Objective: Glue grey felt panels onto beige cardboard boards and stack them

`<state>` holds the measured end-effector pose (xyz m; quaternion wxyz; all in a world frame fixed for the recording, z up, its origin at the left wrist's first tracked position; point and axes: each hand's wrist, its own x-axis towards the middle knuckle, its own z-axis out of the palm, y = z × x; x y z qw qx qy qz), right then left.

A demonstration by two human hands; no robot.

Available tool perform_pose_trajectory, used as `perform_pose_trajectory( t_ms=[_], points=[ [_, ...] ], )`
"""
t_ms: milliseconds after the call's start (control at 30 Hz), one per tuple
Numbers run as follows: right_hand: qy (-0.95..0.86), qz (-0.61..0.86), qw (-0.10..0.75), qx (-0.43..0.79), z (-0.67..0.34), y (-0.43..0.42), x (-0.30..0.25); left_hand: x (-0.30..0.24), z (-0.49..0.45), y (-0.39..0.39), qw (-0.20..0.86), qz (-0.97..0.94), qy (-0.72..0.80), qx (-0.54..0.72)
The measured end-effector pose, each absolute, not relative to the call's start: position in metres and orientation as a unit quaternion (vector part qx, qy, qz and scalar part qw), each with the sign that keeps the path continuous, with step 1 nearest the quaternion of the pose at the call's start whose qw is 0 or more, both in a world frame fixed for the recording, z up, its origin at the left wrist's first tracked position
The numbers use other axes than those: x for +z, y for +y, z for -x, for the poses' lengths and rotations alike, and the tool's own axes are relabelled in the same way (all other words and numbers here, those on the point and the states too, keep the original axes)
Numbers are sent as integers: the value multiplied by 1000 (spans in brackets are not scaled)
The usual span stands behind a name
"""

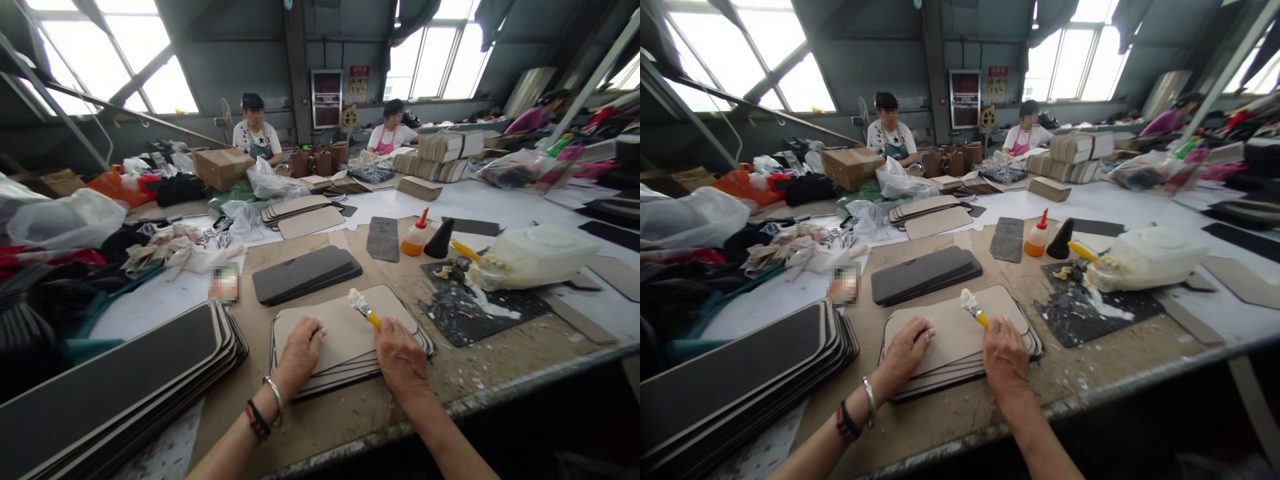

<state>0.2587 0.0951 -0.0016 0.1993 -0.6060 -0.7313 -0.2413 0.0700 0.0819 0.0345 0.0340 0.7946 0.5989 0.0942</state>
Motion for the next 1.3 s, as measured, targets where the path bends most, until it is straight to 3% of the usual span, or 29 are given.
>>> perform_pose_trajectory(
  t_ms=[300,500,700,900,1100,1300],
  points=[
    [-723,610,213,-244,-258,95,0,8,-62,78,-5,-824,565,41],
    [-722,616,225,-220,-257,94,0,17,-80,48,0,-868,496,32],
    [-733,606,249,-181,-260,92,2,20,-77,38,14,-865,490,106],
    [-759,567,316,-46,-276,80,20,20,-69,40,91,-839,509,170],
    [-769,530,323,-154,-297,68,34,39,-80,44,201,-728,551,354],
    [-766,534,303,-190,-305,66,38,56,-94,48,274,-645,568,431]
  ],
)
